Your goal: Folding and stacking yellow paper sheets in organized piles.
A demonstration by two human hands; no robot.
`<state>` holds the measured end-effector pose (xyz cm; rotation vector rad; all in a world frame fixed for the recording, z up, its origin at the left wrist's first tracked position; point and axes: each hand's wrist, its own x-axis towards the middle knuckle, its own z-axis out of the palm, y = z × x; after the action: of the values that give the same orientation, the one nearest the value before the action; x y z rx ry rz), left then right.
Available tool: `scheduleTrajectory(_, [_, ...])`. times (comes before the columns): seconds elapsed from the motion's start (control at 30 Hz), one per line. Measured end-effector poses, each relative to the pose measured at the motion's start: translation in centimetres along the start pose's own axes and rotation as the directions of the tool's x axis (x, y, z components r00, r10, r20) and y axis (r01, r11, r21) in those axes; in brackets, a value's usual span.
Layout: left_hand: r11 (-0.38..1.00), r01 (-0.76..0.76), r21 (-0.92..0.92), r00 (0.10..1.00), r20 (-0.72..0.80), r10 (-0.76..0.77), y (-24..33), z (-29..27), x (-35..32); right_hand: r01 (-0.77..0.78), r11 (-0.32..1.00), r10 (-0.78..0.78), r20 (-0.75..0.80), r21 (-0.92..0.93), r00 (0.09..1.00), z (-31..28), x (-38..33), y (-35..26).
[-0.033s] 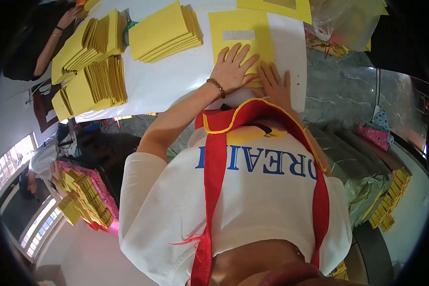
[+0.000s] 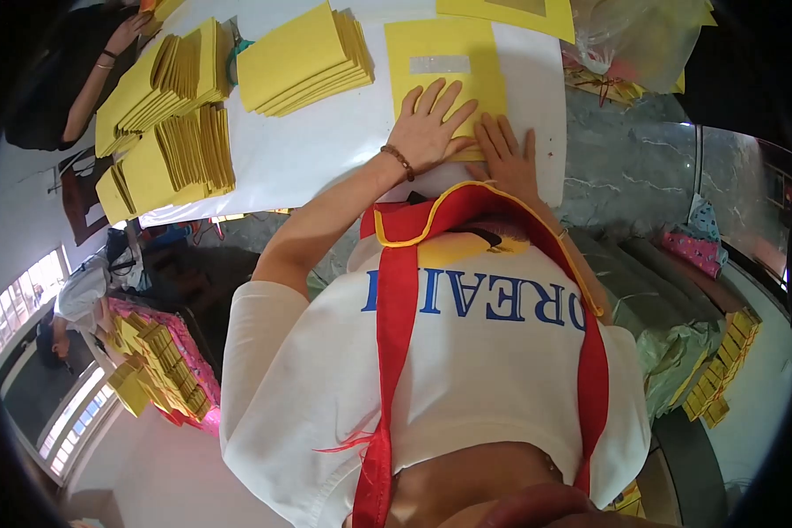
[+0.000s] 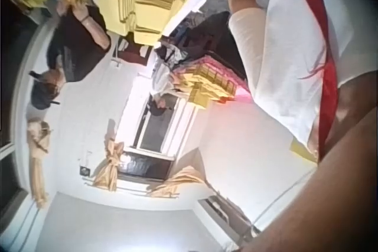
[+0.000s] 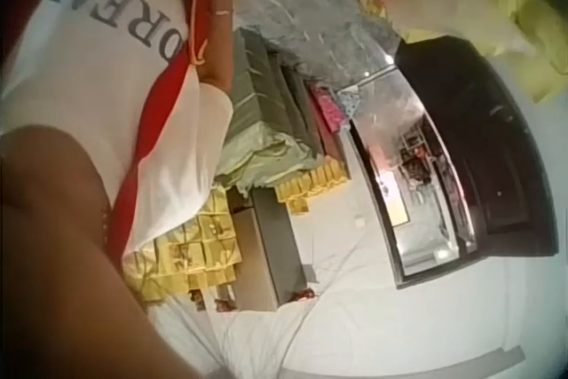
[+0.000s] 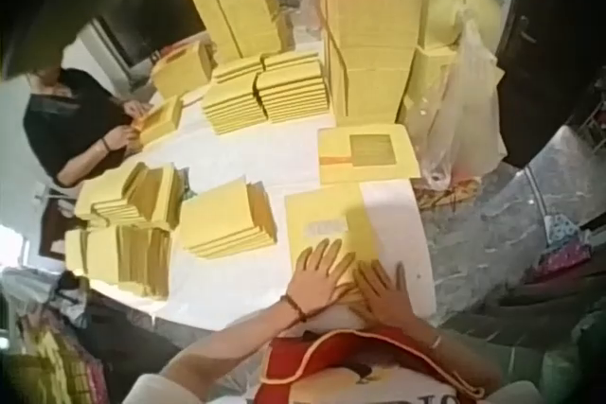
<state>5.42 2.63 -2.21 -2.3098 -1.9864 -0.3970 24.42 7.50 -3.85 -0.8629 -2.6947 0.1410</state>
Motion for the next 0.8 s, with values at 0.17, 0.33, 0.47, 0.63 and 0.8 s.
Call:
scheduleTrajectory(0.17, [0.982, -0.117, -0.147, 0.993, -0.007, 0.117, -0.4, -0.8, -0.5, 0.024, 0.998, -0.026, 0.034, 0.063, 0.999, 0.2, -0.3, 0.2])
scheduleTrajectory(0.33, [0.963, -0.261, 0.068, 0.962, -0.067, 0.265, 0.4, -1.1, -0.2, -0.24, 0.747, 0.056, 0.302, 0.62, 0.952, -1.8, 1.0, 3.0])
scheduleTrajectory(0.47, [0.987, -0.138, 0.077, 0.99, -0.015, 0.139, 0.3, -1.8, 0.0, -0.39, 0.267, 0.367, 0.281, 0.881, 0.887, -2.8, 2.2, 2.8])
scheduleTrajectory(0.63, [0.972, -0.096, -0.215, 0.895, -0.445, -0.01, -2.5, -9.6, 1.0, -0.297, 0.128, 0.536, 0.186, 0.946, 0.824, -2.9, 2.3, 2.2])
scheduleTrajectory(0.8, [0.927, 0.262, 0.267, 0.818, -0.571, -0.066, -13.4, -12.0, -2.2, -0.393, 0.097, 0.548, 0.28, 0.915, 0.788, -2.1, 1.8, 1.8])
